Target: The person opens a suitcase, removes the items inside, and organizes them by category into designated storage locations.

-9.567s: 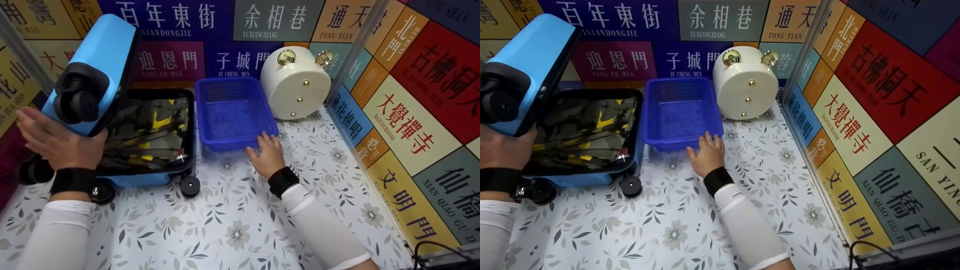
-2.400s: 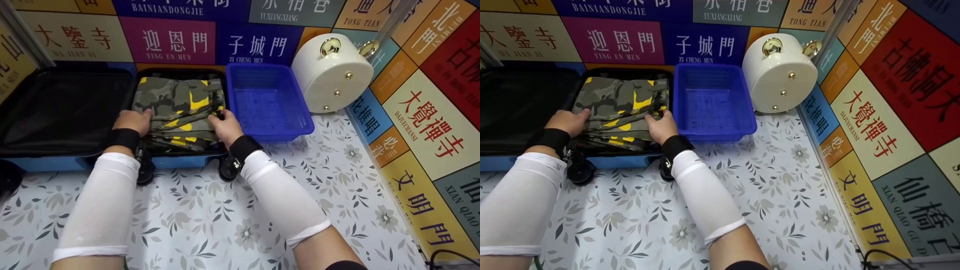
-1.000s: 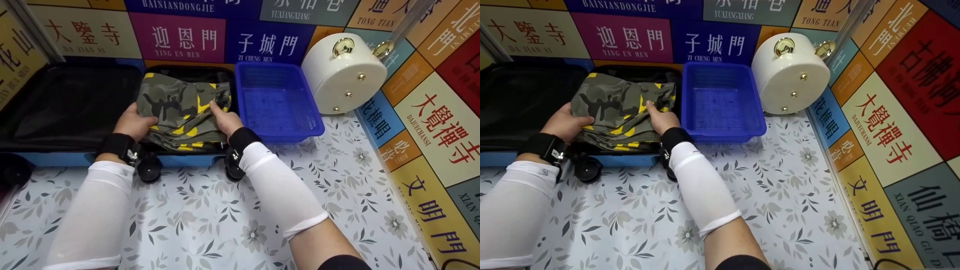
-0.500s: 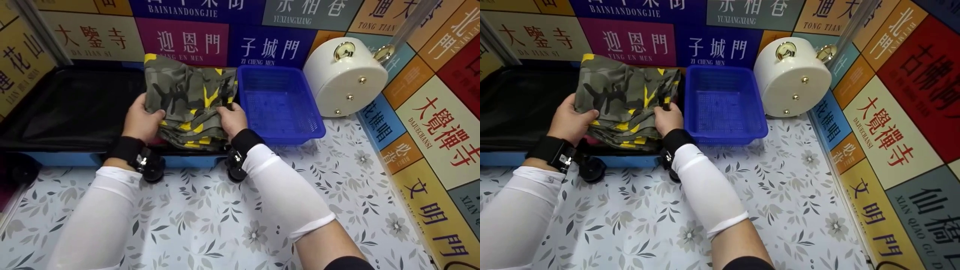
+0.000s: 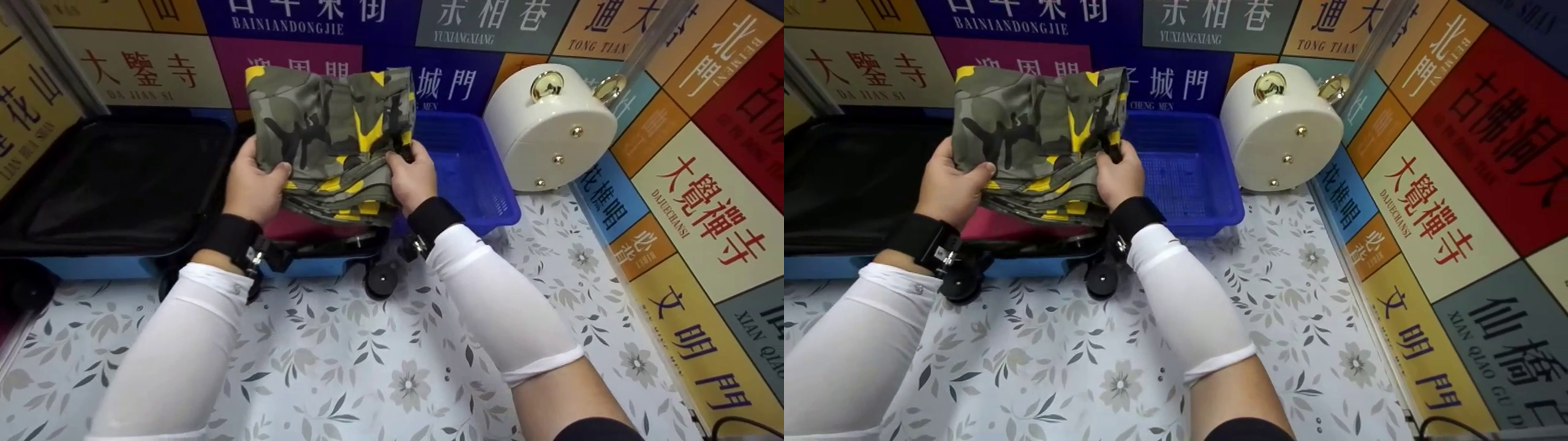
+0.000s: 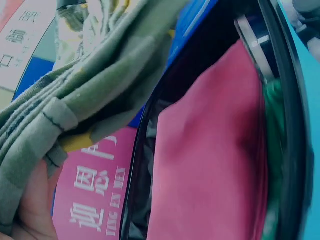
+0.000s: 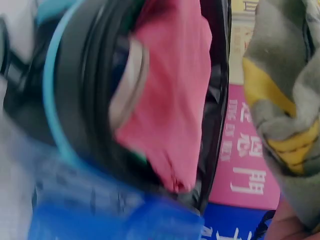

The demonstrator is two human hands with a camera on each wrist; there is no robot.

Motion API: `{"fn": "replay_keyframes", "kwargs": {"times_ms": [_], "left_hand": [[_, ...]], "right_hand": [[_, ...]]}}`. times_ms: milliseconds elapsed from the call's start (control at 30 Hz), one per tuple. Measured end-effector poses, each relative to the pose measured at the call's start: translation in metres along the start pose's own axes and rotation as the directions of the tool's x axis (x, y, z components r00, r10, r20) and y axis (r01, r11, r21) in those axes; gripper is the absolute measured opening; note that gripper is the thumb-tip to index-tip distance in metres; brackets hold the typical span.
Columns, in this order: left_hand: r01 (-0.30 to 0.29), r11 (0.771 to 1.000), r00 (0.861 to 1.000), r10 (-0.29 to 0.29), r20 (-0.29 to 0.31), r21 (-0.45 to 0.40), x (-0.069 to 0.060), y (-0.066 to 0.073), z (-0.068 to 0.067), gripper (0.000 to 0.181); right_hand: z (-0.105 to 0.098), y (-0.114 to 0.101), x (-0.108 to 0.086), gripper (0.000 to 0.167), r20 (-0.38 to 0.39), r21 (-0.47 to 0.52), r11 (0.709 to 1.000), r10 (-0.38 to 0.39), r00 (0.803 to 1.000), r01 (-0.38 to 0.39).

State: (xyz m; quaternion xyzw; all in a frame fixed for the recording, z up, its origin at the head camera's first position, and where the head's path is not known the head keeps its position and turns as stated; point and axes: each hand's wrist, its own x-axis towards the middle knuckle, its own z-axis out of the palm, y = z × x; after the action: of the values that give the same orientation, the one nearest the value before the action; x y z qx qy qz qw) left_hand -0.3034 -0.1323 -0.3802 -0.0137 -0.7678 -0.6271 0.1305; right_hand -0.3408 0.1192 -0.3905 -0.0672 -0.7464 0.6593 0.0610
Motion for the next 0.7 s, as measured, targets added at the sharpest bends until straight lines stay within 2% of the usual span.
{"fn": "replay_keyframes", "kwargs": {"times_ms": [167,300,500,700], "left_hand": [[-0.039,0.998,0.998,0.041,0.050,-0.039,0.008,0.002,0.035,0.059],[-0.047,0.999,0.995,0.046,0.088,0.010,0.015,0.002,0.066,0.062],[-0.041,0.997,0.990,0.032,0.135,0.061,0.017,-0.006,0.115,0.065],[-0.021,0.981,0.985,-0.012,0.172,0.192,0.011,-0.020,0.156,0.068]], "right_hand": [[-0.030,0.006,0.011,0.040,-0.061,-0.060,0.993,-0.108,0.992,0.104],[-0.055,0.017,0.022,0.038,-0.115,-0.151,0.966,-0.227,0.967,0.209],[-0.086,0.037,0.037,0.033,-0.172,-0.342,0.895,-0.360,0.917,0.287],[-0.118,0.059,0.045,0.036,-0.150,-0.488,0.809,-0.448,0.881,0.328]]}}
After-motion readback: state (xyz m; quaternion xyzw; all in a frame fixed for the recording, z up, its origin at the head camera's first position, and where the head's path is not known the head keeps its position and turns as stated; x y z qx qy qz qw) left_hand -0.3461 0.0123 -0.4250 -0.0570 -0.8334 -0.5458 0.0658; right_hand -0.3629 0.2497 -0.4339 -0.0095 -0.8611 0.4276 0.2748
